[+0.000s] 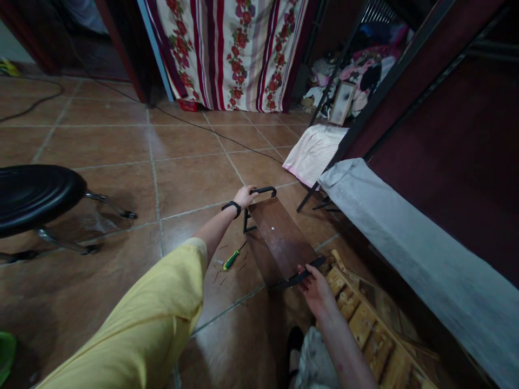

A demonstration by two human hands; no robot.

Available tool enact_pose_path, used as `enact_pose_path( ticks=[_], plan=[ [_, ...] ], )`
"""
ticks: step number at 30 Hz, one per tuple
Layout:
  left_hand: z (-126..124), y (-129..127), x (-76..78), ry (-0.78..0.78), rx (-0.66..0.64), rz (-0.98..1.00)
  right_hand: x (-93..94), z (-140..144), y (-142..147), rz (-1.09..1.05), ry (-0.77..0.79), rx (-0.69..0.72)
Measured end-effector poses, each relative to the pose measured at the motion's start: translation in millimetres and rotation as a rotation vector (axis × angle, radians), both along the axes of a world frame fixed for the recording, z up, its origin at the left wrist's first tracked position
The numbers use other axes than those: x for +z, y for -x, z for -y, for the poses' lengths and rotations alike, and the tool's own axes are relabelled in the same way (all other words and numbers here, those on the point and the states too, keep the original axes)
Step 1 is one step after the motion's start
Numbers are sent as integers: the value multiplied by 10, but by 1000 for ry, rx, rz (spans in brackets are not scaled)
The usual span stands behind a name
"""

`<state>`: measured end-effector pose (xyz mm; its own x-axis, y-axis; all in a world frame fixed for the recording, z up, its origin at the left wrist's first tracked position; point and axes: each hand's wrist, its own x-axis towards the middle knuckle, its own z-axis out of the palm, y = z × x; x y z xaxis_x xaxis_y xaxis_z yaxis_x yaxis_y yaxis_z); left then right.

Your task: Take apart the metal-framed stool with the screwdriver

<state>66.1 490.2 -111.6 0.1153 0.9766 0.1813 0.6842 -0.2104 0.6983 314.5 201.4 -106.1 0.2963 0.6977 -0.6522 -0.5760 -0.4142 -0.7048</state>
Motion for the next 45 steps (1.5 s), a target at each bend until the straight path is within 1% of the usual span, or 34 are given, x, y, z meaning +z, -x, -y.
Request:
enact_pose_path(
  ticks=[4,8,11,17,21,26,29,32,34,36,39,43,45],
  plan=[
    [-4,57,-42,9,7,-13,-49,16,-74,-23,-5,-30],
    [-14,59,-81,16,33,16,-49,13,-89,-34,9,-56],
    [-5,44,-53,17,58,49,-23,5,-81,-21,23,-71],
    [67,51,35,38,51,103,40,6,-103,-23,56,-115],
    [123,105,47,86,69,104,45,30,-117,9,65,-87],
    [136,144,92,74,153,129,67,42,-106,19,111,-98],
    [110,154,117,120,182,164,91,39,-89,6,118,-105],
    [96,173,87,111,204,160,104,39,-74,4,106,-94],
    [116,180,43,81,179,125,110,42,-68,-7,84,-98],
    [167,166,3,58,123,88,121,43,-65,-22,72,-120],
    [273,106,-20,44,34,35,152,38,-66,-14,117,-163],
    [386,43,-7,37,0,-69,193,27,-73,8,182,-185],
    [414,47,-11,34,-16,-69,201,25,-80,10,182,-203]
  ],
)
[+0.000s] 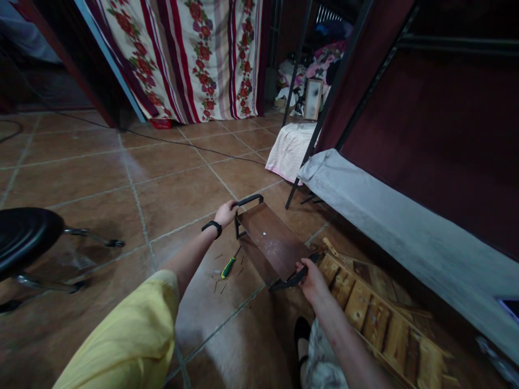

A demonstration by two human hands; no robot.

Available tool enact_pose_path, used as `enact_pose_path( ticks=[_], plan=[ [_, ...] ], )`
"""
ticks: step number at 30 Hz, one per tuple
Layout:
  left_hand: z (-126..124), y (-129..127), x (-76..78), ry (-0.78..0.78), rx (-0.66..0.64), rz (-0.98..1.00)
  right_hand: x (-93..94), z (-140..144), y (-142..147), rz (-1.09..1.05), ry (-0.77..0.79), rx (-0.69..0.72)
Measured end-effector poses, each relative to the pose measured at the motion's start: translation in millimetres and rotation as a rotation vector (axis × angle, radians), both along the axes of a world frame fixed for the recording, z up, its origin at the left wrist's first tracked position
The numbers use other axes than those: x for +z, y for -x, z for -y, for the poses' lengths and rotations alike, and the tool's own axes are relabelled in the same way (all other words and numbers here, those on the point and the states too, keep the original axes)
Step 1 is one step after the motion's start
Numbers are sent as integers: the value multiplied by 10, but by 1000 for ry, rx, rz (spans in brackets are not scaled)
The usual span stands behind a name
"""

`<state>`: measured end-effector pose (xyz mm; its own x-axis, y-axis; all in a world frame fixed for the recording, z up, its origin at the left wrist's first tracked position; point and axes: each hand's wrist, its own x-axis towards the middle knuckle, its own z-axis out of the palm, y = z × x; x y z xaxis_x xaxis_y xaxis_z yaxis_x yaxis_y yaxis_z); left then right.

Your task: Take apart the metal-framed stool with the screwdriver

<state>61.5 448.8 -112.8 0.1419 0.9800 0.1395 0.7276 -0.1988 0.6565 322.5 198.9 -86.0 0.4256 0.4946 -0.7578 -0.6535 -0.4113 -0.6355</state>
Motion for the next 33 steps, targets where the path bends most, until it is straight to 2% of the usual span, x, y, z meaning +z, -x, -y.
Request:
enact_pose_path(
  ticks=[6,13,17,25,33],
  plan=[
    [1,1,-61,18,15,120,-55,8,-28,4,-18,-20],
    [-62,-17,-71,-5,120,76,-123,30,-6,-15,-57,72],
    [-78,56,-129,22,114,92,-90,21,10,-5,-48,89],
    [-107,133,-299,127,81,355,-34,17,-21,22,-8,32],
    [-124,112,-389,133,93,258,-64,6,27,21,-26,44]
  ],
)
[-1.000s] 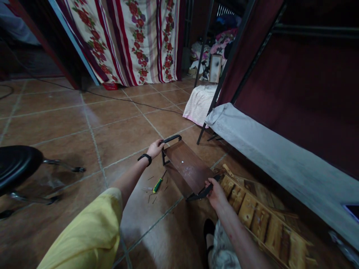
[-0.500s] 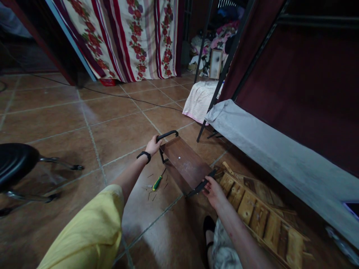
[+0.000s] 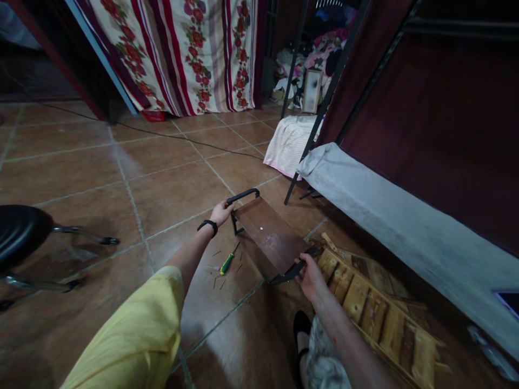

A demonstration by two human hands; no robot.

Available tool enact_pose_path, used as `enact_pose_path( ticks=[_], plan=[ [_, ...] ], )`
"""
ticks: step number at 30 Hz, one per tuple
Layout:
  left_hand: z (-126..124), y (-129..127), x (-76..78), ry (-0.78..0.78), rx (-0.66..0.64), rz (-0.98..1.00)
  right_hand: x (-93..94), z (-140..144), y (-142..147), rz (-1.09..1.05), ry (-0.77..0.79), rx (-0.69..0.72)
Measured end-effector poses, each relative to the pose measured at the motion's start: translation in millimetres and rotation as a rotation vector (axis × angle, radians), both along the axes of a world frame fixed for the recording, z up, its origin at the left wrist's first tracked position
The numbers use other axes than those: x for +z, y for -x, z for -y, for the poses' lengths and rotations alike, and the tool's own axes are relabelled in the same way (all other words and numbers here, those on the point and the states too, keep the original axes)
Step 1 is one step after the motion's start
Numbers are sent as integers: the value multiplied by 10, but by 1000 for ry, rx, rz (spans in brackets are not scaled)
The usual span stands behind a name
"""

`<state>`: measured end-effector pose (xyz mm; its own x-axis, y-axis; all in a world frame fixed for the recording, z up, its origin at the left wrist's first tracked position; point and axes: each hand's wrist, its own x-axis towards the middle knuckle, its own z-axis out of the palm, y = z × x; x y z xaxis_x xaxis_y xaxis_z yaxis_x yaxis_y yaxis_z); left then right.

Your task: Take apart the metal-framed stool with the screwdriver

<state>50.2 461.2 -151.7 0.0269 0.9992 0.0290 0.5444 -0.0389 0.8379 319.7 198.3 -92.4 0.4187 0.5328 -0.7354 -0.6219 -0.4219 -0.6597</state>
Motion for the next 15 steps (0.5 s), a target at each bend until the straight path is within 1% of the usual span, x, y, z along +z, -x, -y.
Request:
enact_pose_path(
  ticks=[2,5,11,15],
  plan=[
    [-29,15,-19,7,28,-22,16,-3,21,1,-6,20],
    [-74,57,-56,-4,61,-1,35,-4,42,-13,-1,32],
    [-106,93,-138,25,2,71,-5,-3,44,-37,-4,59],
    [-57,39,-155,49,6,152,-13,-4,44,-12,1,42]
  ],
)
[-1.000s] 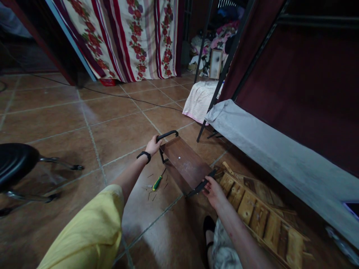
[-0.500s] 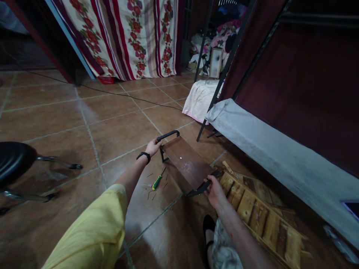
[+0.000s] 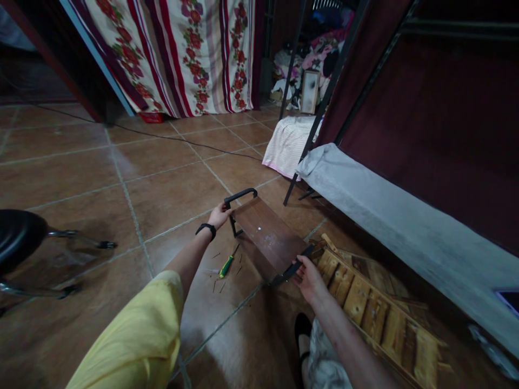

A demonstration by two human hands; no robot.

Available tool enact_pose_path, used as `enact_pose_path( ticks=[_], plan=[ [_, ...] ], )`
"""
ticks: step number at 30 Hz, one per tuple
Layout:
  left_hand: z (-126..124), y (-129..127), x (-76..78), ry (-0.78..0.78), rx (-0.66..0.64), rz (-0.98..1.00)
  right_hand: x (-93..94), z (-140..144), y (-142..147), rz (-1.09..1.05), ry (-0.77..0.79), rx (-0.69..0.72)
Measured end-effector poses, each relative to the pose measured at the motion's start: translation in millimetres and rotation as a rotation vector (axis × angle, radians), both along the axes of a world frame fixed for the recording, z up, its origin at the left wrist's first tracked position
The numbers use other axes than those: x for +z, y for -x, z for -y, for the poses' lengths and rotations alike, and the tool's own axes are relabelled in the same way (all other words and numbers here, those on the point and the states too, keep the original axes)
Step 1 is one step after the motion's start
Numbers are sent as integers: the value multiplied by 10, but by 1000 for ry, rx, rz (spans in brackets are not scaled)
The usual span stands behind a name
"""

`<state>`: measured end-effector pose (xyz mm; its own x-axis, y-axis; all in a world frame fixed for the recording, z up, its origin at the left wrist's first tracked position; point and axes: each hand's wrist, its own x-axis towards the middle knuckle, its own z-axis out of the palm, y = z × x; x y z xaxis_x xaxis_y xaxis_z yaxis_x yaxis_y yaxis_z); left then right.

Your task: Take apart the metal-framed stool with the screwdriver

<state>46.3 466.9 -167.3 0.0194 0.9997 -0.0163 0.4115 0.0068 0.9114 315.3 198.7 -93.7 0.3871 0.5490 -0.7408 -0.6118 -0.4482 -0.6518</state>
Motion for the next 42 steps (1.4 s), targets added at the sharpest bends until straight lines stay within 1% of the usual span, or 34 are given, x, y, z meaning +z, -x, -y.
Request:
enact_pose_path(
  ticks=[6,17,19,23,27,31,35,39,42],
  plan=[
    [54,-19,36,18,7,22,15,2,3,3,16,-13],
    [64,-33,83,70,20,24,81,10,10,-8,-26,-19],
    [57,-29,75,71,21,24,75,14,4,-4,-21,-26],
    [-1,-11,25,77,70,25,45,20,-12,-9,-33,-12],
    [-26,-16,12,80,56,60,31,18,-16,-4,-29,-20],
    [-2,-36,32,87,54,67,47,15,-7,-9,-43,-20],
    [-18,-31,4,88,77,99,76,9,-11,-17,-26,-28],
    [-41,7,-29,82,77,45,83,7,-25,-18,-16,-46],
    [-19,25,-30,57,53,-26,59,13,-41,-26,-24,-49]
  ],
)
